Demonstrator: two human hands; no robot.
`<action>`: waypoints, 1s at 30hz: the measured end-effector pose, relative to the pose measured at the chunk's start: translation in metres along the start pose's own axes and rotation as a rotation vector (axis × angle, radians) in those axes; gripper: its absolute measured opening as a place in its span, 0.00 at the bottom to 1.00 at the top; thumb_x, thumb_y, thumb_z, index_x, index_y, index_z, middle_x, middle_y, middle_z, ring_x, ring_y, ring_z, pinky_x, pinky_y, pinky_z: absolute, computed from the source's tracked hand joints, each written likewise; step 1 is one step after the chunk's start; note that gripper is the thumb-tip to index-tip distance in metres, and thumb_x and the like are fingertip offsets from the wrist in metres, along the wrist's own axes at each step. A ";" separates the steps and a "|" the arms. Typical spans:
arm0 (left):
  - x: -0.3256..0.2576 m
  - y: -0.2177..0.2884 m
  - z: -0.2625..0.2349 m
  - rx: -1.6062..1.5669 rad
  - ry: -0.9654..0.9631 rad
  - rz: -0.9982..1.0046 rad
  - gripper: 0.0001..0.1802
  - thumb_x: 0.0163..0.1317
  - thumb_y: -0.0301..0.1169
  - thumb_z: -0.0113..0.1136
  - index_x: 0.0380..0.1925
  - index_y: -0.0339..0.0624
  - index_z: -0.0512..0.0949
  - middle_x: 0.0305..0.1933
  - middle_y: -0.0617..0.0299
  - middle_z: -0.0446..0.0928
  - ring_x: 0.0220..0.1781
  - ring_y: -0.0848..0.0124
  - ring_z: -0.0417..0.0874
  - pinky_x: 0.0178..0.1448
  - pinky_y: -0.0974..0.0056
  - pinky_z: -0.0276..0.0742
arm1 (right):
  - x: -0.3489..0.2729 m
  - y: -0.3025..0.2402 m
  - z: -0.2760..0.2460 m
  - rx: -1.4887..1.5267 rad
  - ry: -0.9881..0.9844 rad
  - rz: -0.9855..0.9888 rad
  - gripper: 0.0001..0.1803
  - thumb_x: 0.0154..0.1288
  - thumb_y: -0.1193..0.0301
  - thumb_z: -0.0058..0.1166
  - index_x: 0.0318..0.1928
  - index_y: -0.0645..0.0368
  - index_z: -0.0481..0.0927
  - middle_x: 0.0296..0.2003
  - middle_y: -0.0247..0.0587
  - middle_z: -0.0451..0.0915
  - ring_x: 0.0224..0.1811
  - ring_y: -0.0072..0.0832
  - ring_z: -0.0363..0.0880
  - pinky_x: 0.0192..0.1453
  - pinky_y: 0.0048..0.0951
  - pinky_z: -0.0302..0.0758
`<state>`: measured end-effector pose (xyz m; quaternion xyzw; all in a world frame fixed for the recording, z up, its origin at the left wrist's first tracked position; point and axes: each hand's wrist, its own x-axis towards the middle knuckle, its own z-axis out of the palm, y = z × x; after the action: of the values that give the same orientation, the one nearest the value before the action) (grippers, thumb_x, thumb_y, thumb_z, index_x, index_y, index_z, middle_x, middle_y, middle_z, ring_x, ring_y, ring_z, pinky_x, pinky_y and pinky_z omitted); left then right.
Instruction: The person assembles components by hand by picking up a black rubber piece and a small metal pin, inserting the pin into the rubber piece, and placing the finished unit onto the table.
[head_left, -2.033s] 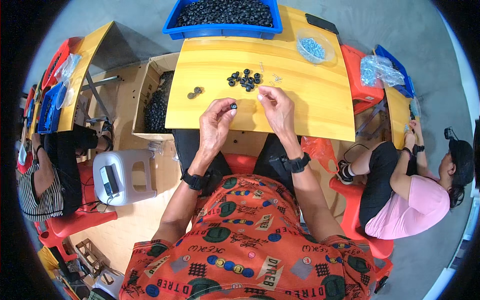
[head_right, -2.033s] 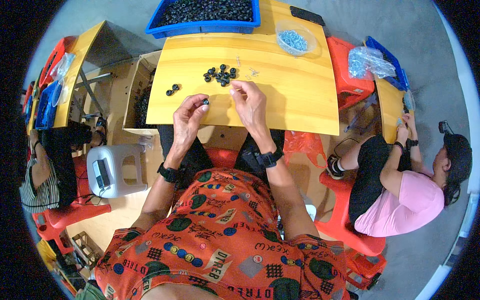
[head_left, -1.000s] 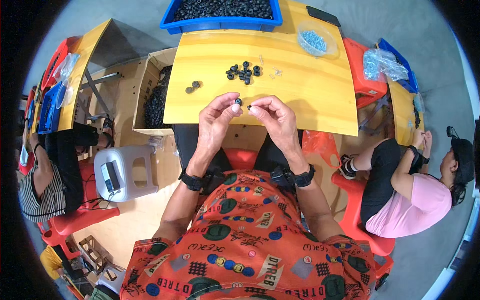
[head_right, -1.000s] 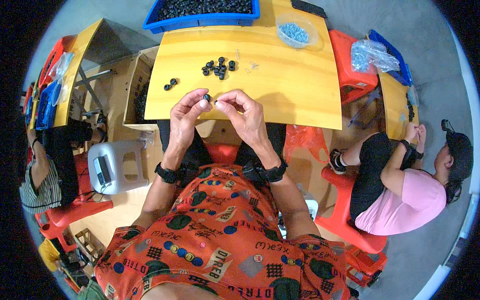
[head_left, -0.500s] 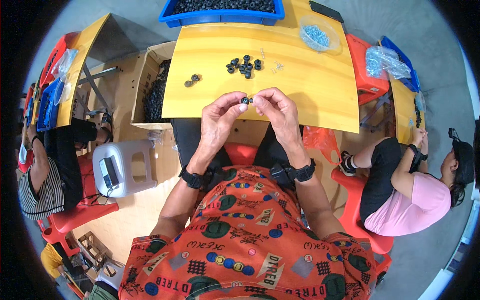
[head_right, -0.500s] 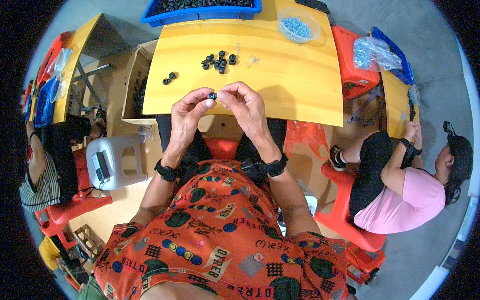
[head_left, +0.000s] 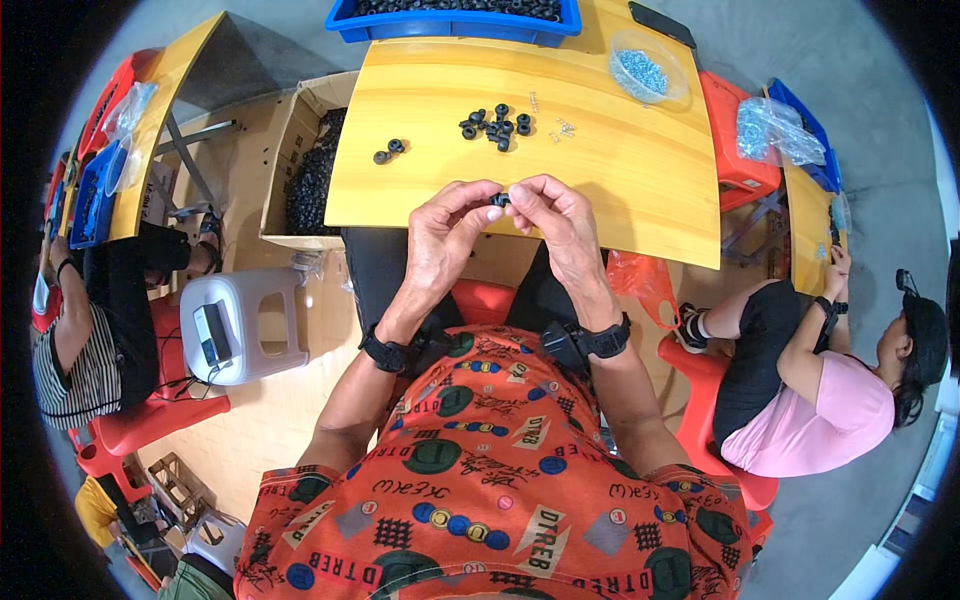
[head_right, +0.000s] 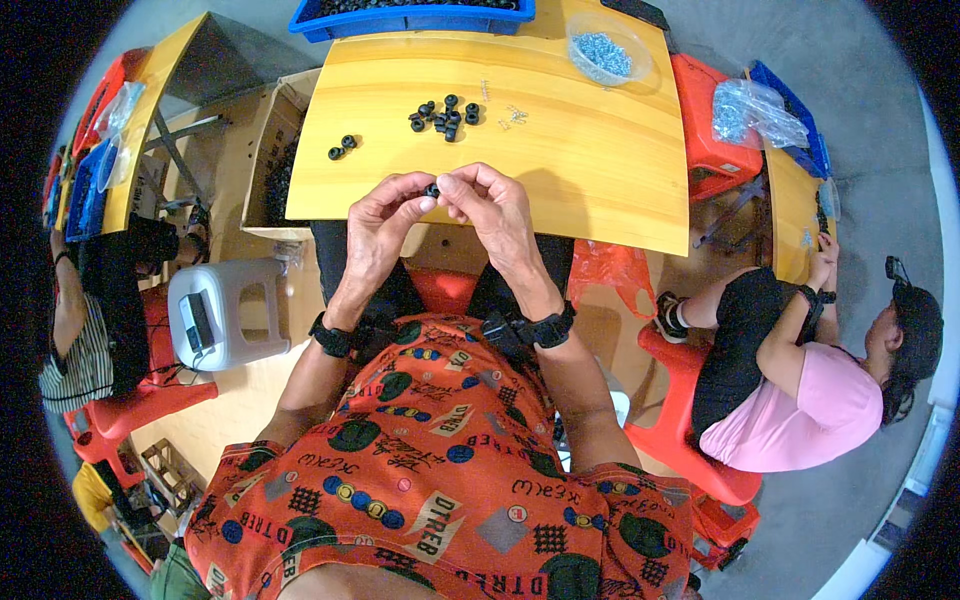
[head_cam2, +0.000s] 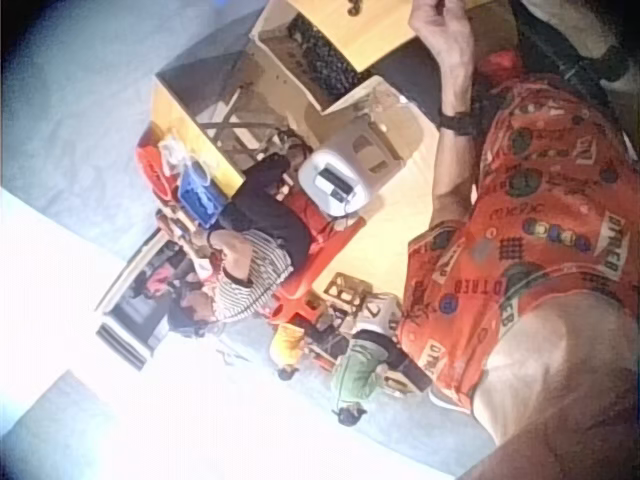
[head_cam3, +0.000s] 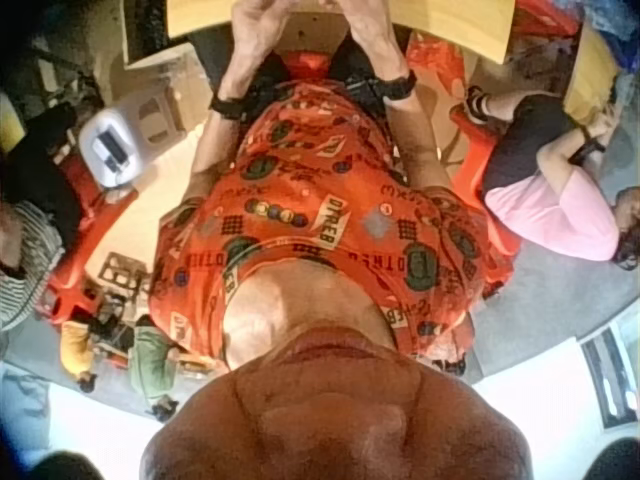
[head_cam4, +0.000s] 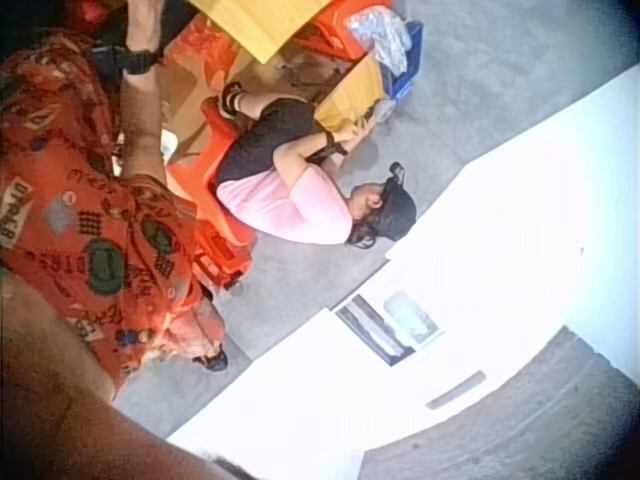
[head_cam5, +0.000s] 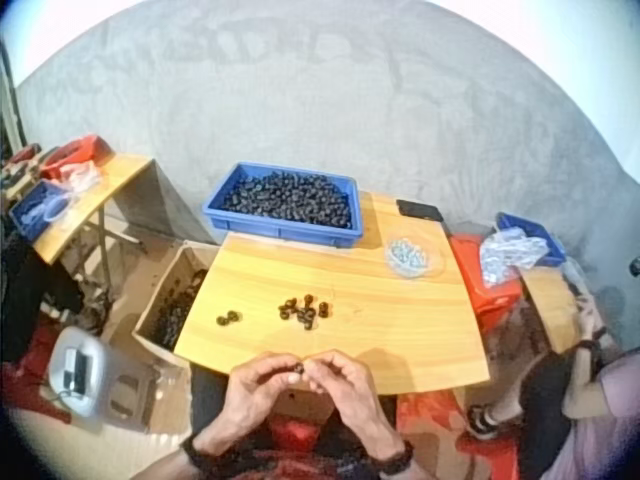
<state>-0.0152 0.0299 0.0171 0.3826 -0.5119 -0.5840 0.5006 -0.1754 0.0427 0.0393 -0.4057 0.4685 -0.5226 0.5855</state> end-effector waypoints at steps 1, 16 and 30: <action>0.000 0.000 0.000 -0.001 0.000 0.000 0.12 0.59 0.19 0.62 0.45 0.34 0.81 0.41 0.62 0.81 0.44 0.75 0.80 0.51 0.71 0.76 | 0.000 0.000 0.000 0.001 0.000 0.004 0.11 0.67 0.65 0.59 0.38 0.61 0.81 0.28 0.31 0.79 0.28 0.15 0.72 0.35 0.18 0.69; -0.002 0.007 0.005 0.344 0.004 0.197 0.12 0.58 0.18 0.62 0.43 0.34 0.81 0.39 0.60 0.81 0.42 0.73 0.80 0.48 0.70 0.76 | -0.004 0.013 0.005 0.071 0.045 0.063 0.14 0.68 0.62 0.58 0.30 0.56 0.74 0.22 0.26 0.73 0.23 0.12 0.67 0.25 0.16 0.64; -0.004 0.011 0.003 0.431 -0.017 0.242 0.11 0.54 0.22 0.66 0.39 0.37 0.83 0.35 0.56 0.82 0.36 0.68 0.84 0.41 0.66 0.79 | -0.009 0.010 0.004 0.031 0.076 0.075 0.14 0.69 0.62 0.57 0.30 0.57 0.76 0.23 0.29 0.76 0.22 0.13 0.68 0.25 0.16 0.66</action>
<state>-0.0151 0.0352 0.0283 0.4115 -0.6708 -0.4004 0.4694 -0.1696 0.0528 0.0321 -0.3587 0.4972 -0.5222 0.5928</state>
